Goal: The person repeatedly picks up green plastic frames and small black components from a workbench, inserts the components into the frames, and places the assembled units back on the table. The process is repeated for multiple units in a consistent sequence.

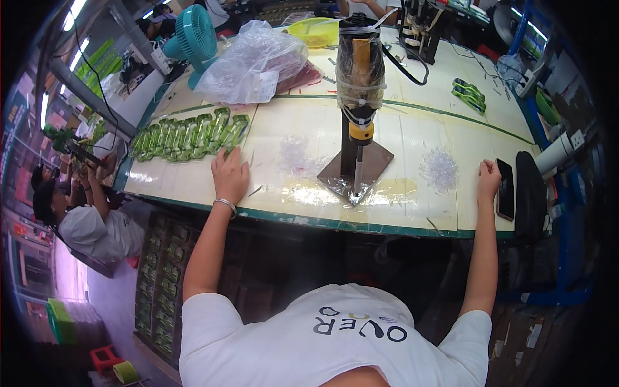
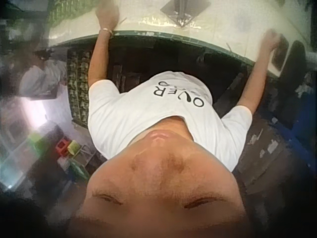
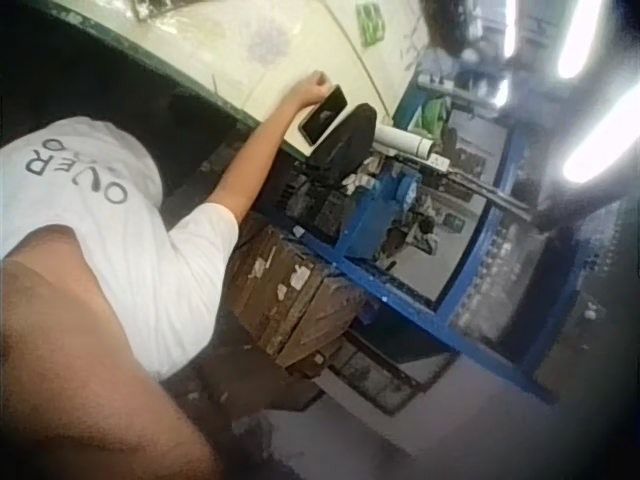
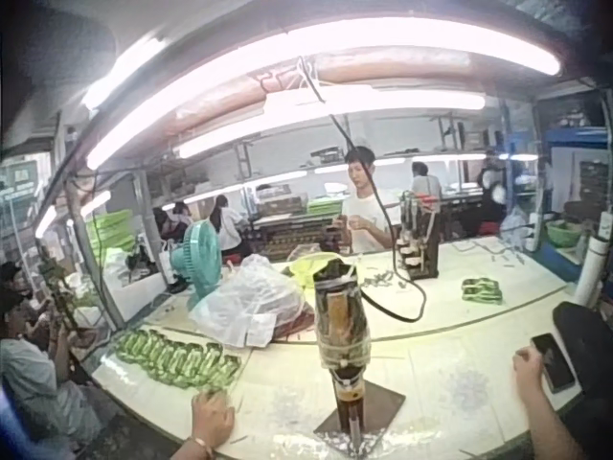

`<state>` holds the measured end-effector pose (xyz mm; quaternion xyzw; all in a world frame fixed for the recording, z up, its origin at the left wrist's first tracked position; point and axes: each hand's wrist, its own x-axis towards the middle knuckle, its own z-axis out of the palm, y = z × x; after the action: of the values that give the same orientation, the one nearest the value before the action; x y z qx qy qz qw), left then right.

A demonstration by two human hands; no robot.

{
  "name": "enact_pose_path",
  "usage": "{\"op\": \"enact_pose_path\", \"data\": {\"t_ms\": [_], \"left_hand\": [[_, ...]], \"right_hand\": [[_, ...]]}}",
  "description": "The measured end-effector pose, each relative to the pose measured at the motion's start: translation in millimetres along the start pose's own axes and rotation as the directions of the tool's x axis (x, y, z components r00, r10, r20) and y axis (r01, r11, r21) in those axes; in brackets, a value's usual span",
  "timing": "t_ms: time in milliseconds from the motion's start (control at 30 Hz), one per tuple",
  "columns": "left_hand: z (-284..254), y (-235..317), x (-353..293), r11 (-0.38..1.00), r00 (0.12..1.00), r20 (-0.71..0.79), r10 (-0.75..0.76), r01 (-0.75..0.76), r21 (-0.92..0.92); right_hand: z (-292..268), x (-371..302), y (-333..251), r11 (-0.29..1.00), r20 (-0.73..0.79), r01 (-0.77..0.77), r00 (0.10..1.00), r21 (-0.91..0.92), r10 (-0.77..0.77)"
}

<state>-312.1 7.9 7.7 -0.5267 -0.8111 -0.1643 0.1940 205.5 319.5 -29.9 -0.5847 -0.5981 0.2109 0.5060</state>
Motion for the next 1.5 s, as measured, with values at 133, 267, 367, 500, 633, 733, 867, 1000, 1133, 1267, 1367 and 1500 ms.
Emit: {"op": "enact_pose_path", "data": {"t_ms": [133,267,367,500,633,733,867,1000,1133,1267,1367,1500], "left_hand": [[10,-10,1,0.999,0.999,0.034,0.035,-0.037,0.04],[12,-11,2,0.999,0.996,0.094,-0.009,0.004,0.05],[11,-14,3,0.999,0.99,0.143,-0.006,0.0,0.042],[2,-8,2,0.999,0.984,0.176,0.035,-0.039,0.018],[10,4,-9,0.957,0.996,0.046,0.074,-0.058,-0.284],[12,5,-9,0.87,0.977,-0.026,-0.211,0.176,-0.461],[14,-3,-9,0.949,0.96,0.007,-0.28,0.278,-0.148],[11,16,-5,0.977,0.977,-0.008,-0.214,0.214,-0.02],[2,23,-7,0.988,0.993,0.047,-0.11,0.115,-0.108],[1,20,-7,0.939,1.0,-0.002,0.02,-0.02,-0.344],[3,18,-6,0.87,0.997,0.006,-0.079,0.072,-0.488],[7,8,-5,0.833,0.987,0.106,-0.125,0.162,-0.529]], "right_hand": [[1,-2,-1,0.999,0.033,-0.01,0.999,0.044,0.008],[3,-5,-6,0.993,0.077,-0.032,0.997,0.115,0.023],[7,-7,-11,0.988,0.101,-0.047,0.994,0.146,0.032],[8,-11,-16,0.985,0.127,-0.048,0.992,0.165,0.027],[8,-7,-6,0.995,0.109,0.025,0.993,0.093,-0.035],[6,-8,-9,0.995,0.115,0.004,0.993,0.098,-0.015],[5,-8,-10,0.992,0.121,-0.022,0.993,0.123,0.007],[3,-9,-10,0.995,0.119,-0.025,0.993,0.092,0.013],[2,-8,-9,0.989,0.114,-0.046,0.993,0.139,0.03],[3,-8,-7,0.986,0.12,-0.045,0.992,0.158,0.026],[2,-9,-8,0.985,0.115,-0.039,0.993,0.169,0.02],[2,-8,-5,0.987,0.118,-0.031,0.993,0.159,0.013]]}}
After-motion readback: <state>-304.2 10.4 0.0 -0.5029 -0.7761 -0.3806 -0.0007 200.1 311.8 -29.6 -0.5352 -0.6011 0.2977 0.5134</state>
